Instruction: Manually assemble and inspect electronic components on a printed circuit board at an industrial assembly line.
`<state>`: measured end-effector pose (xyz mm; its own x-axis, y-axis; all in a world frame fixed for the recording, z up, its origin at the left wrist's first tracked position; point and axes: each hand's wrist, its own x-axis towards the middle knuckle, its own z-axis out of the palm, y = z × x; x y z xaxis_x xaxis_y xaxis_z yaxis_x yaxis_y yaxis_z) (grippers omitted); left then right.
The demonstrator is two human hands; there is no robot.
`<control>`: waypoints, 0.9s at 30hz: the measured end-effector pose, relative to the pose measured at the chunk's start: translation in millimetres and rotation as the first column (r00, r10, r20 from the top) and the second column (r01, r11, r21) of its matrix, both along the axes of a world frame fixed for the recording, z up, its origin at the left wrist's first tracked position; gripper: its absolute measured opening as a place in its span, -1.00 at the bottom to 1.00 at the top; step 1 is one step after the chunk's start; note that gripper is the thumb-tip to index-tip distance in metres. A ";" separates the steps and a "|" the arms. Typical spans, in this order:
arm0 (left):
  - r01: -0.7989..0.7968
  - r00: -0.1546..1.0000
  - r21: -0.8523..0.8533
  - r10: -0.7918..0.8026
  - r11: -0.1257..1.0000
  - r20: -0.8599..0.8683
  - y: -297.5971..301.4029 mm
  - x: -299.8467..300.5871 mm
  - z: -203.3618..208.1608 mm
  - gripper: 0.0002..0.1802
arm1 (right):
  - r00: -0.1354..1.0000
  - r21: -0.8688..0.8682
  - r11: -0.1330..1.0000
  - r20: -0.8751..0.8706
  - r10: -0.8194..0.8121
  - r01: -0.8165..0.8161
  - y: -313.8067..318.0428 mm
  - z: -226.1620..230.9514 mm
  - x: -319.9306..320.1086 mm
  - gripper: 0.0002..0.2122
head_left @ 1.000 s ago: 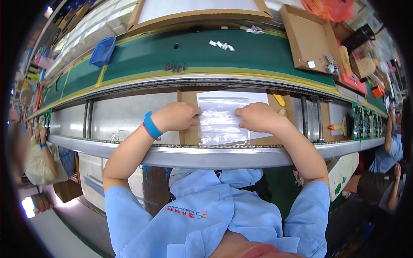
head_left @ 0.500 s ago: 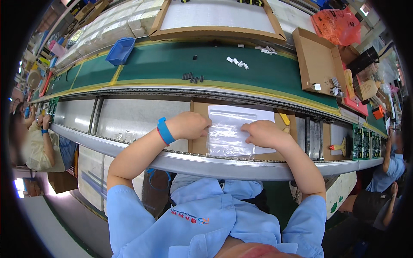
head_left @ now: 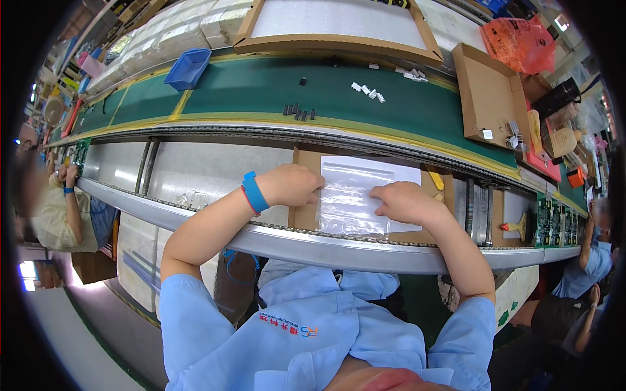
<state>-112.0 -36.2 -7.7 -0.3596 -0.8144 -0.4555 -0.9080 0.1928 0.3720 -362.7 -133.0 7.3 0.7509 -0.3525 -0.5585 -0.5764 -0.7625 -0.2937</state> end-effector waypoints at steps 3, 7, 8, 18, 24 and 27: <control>-0.005 1.000 0.013 0.005 1.000 0.005 -0.4 -1.0 2.8 -0.64 | 1.000 -0.001 1.000 -0.006 0.001 -0.001 0.0 0.7 0.0 -0.62; -0.013 1.000 0.012 0.013 1.000 -0.001 0.1 -1.7 4.9 -0.64 | 1.000 0.000 1.000 -0.001 -0.001 0.001 0.2 1.1 0.3 -0.62; -0.014 1.000 0.012 0.014 1.000 0.000 0.2 -1.4 4.7 -0.64 | 1.000 0.002 1.000 -0.008 -0.005 0.005 0.1 1.8 0.7 -0.63; 0.008 1.000 -0.003 -0.008 1.000 0.011 -1.1 -2.1 3.1 -0.64 | 1.000 0.001 1.000 -0.010 -0.019 0.019 -0.5 -0.1 -0.7 -0.62; 0.013 1.000 -0.011 -0.013 1.000 0.004 -0.3 -0.2 1.9 -0.64 | 1.000 0.001 1.000 -0.010 0.005 -0.005 -0.8 -3.5 -1.5 -0.61; 0.009 1.000 -0.003 -0.009 1.000 0.006 -0.8 -0.7 2.4 -0.64 | 0.998 -0.017 1.000 0.069 0.001 0.000 -0.3 -8.6 -4.4 -0.71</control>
